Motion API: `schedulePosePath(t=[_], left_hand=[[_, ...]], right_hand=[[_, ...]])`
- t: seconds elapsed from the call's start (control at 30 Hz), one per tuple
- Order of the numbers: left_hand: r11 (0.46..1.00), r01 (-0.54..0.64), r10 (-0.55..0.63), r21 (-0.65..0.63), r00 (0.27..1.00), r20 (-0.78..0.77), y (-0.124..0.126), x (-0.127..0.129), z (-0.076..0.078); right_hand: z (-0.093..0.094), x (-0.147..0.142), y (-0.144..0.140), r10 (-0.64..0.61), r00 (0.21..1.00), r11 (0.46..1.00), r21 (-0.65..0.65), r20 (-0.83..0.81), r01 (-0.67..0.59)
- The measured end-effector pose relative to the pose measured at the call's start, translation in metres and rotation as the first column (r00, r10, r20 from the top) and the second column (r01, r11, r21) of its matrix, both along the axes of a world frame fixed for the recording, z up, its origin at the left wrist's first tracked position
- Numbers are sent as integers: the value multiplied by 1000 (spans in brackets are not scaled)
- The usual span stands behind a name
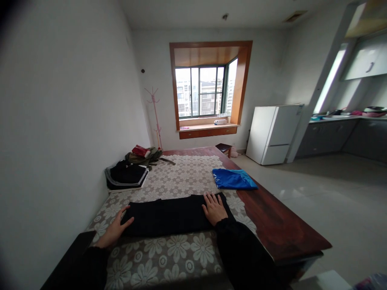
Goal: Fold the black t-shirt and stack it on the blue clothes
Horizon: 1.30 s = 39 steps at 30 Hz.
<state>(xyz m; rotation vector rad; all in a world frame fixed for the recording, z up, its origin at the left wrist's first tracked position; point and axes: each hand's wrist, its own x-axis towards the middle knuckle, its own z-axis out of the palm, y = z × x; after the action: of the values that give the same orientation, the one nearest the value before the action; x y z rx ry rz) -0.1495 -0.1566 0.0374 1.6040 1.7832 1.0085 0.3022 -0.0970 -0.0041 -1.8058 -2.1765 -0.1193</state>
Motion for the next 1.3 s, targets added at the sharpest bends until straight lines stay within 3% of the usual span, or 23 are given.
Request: schedulePosePath(t=[0.07, 0.13, 0.23, 0.33, 0.4, 0.5, 0.57, 0.63, 0.67, 0.73, 0.77, 0.83, 0.97, 1.1, 1.17, 1.3], left_hand=[[999, 30, -30, 13, 1000, 3, 3, 2, -2], [999, 51, -51, 8, 999, 10, 3, 0, -1], [999, 15, -14, 39, 1000, -27, -2, -7, 5], [997, -40, 41, 59, 999, -21, -8, -6, 23], [998, -52, 50, 23, 996, 75, -11, 4, 43], [998, 38, -19, -53, 946, 324, -12, 35, 87], [988, 154, -126, -32, 893, 432, -10, 63, 120], [948, 315, -290, 36, 815, 502, -5, 92, 148], [905, 415, -397, 92, 747, 534, -1, 105, 159], [814, 548, -553, 194, 627, 549, 11, 129, 168], [783, 581, -594, 220, 595, 541, 20, 138, 167], [770, 604, -612, 204, 611, 502, 39, 152, 151], [799, 591, -595, 107, 753, 282, 74, 164, 88], [842, 525, -521, 127, 851, -66, 82, 169, 31], [834, 533, -507, 145, 842, -182, 77, 171, 10], [785, 612, -497, 97, 715, -491, 70, 174, -18]], right_hand=[[11, -16, -10, 197, 979, 980, -28, -45, -198], [20, -38, -21, 412, 906, 904, -81, -103, -420], [22, -71, -35, 509, 844, 830, -165, -169, -533], [18, -88, -40, 485, 853, 833, -196, -192, -517], [15, -89, -38, 483, 841, 826, -192, -244, -530], [17, -80, -29, 414, 739, 814, -147, -531, -562], [25, -69, -21, 289, 555, 813, -107, -780, -573], [36, -53, -13, 164, 391, 811, -102, -906, -576], [42, -42, -10, 121, 359, 811, -117, -925, -574], [52, -18, -6, 64, 381, 829, -163, -923, -535], [55, -5, -6, 38, 408, 847, -188, -912, -498], [55, 17, -6, -28, 457, 883, -236, -889, -406], [41, 43, -8, -116, 544, 897, -322, -831, -301], [31, 53, -3, -51, 639, 933, -264, -767, -243], [31, 57, 1, -50, 714, 961, -228, -698, -156], [27, 64, 0, -145, 845, 972, -236, -516, 22]])
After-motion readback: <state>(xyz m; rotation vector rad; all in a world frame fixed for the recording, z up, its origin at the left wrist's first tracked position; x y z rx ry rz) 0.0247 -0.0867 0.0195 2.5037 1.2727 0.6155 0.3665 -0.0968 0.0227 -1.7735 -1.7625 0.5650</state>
